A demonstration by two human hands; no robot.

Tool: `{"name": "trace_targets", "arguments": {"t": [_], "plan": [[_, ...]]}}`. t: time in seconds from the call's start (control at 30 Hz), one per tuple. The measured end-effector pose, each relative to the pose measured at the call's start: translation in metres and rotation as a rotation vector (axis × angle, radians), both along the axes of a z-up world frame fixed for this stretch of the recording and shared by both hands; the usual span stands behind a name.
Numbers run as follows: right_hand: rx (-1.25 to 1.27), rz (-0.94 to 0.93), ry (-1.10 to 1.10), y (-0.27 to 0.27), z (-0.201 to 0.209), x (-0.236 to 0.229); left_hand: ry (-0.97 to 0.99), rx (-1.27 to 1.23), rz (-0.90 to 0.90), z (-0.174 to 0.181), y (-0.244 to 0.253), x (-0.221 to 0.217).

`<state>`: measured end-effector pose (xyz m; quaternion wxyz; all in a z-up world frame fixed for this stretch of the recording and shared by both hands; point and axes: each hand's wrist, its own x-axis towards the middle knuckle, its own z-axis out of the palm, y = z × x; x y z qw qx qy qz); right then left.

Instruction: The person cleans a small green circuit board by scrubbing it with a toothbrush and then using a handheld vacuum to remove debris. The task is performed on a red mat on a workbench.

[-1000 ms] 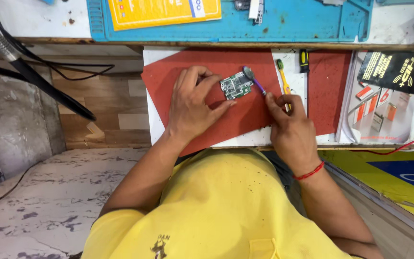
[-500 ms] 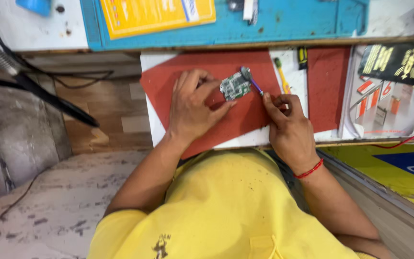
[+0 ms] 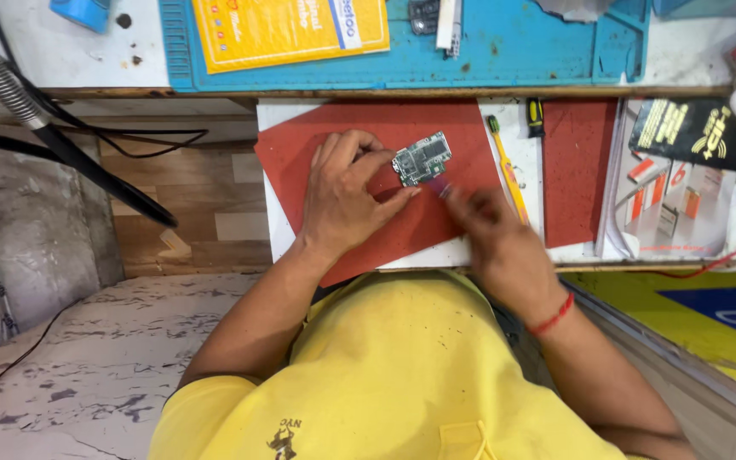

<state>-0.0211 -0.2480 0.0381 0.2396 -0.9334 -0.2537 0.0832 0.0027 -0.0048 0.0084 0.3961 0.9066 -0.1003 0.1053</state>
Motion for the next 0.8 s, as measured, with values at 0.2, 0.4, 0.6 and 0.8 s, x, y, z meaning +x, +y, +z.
{"name": "trace_targets", "arguments": {"t": [0.2,0.4,0.6,0.8], "plan": [[-0.033,-0.111,-0.047,0.008,-0.003,-0.001,0.004,0.005,-0.003,0.000,0.000,0.000],[-0.008,-0.155,-0.127,0.013,-0.008,0.002,0.013,-0.034,0.018,0.000,-0.001,-0.001],[-0.125,-0.258,-0.029,0.012,-0.007,0.005,-0.005,-0.031,0.021,-0.001,-0.002,-0.001],[-0.070,-0.214,-0.069,0.013,-0.004,0.001,0.001,-0.027,0.019,-0.002,-0.002,-0.001]]}}
